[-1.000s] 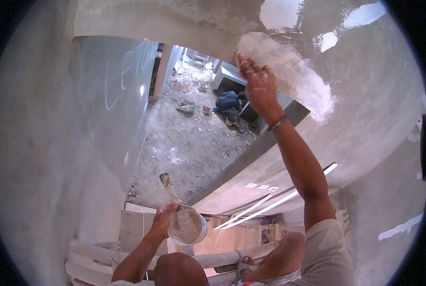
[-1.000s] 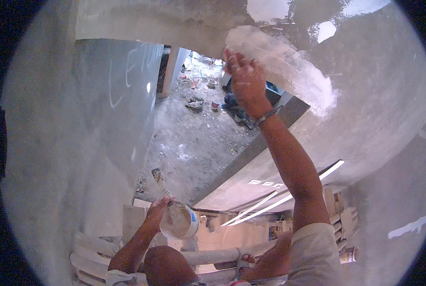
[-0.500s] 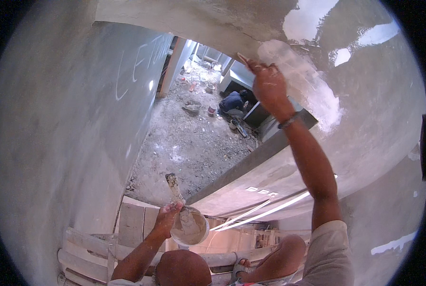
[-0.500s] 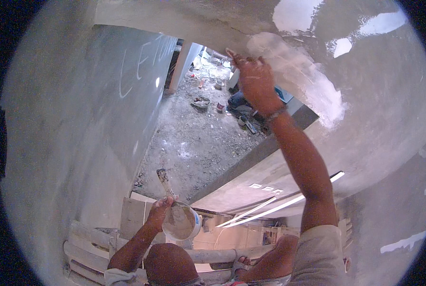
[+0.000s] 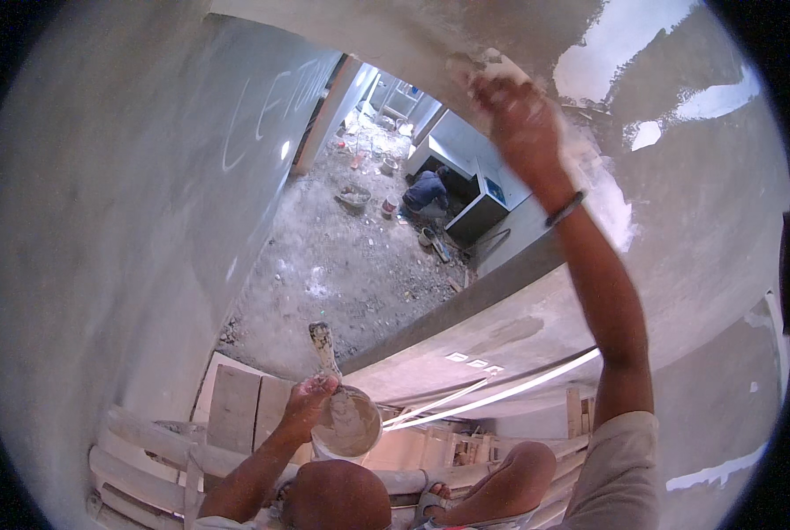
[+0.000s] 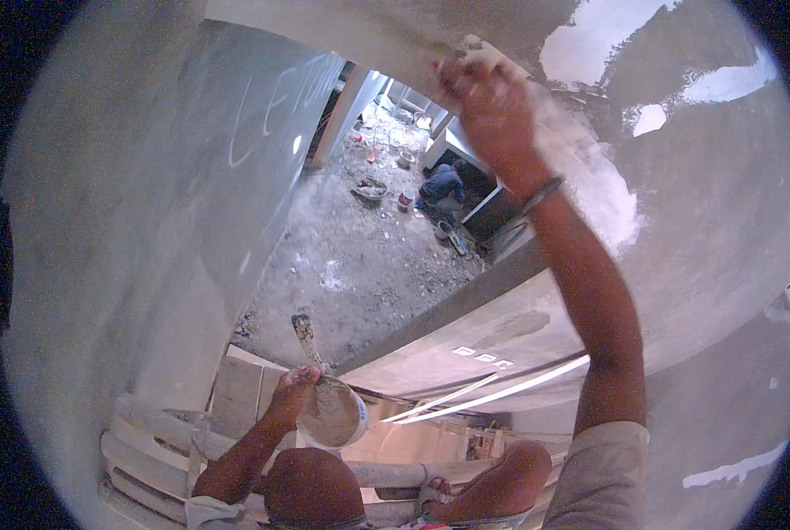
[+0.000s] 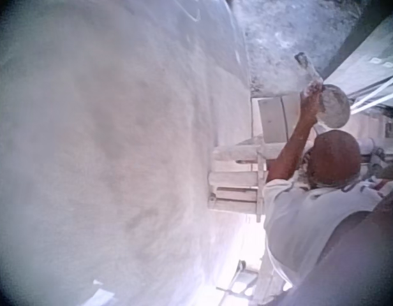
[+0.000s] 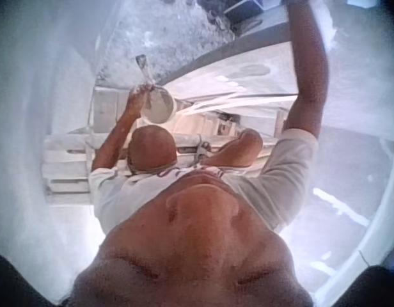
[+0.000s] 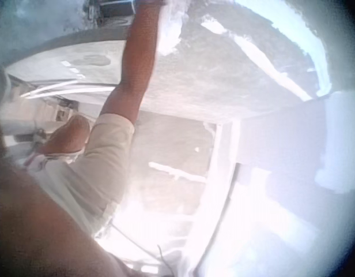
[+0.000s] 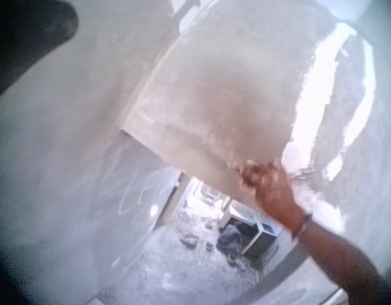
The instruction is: The person applies plaster to the upper edge of a doorway using a putty knife and a hawk, smoothing the material along the surface while standing on scaffolding.
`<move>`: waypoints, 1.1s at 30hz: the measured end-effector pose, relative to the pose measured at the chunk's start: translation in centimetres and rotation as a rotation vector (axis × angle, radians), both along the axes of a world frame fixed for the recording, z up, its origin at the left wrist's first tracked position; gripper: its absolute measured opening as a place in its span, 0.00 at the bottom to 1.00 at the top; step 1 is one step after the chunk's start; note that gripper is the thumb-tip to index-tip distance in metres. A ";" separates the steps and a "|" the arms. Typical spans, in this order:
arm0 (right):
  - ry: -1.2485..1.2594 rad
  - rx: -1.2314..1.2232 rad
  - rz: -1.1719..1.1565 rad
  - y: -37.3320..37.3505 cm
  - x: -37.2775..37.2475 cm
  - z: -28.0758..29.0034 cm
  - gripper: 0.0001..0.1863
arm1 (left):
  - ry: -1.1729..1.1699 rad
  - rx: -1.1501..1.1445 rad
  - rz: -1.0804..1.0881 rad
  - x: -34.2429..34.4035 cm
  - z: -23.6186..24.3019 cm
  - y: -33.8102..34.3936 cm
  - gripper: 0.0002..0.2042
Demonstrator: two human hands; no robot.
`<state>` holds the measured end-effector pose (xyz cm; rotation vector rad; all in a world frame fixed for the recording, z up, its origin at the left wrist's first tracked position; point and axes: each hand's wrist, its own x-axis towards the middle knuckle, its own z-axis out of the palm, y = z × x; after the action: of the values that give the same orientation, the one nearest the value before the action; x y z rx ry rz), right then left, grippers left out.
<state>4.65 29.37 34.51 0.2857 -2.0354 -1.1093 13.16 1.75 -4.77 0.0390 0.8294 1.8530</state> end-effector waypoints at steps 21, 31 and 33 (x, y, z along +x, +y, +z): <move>-0.399 0.125 -0.498 10.8 15.8 1.2 0.23 | -0.039 -0.001 -0.092 1.7 -2.9 2.3 0.17; 0.083 -0.211 -0.420 8.0 11.3 7.5 0.23 | 0.119 -0.106 -0.069 1.5 -2.1 1.1 0.16; 0.025 -0.406 -0.205 8.4 10.0 4.1 0.26 | 0.047 -0.043 -0.066 1.6 -2.4 1.3 0.16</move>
<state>14.68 37.77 38.57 -0.1438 -2.2463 -0.7836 14.72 3.03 -7.19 0.0828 0.8901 1.7774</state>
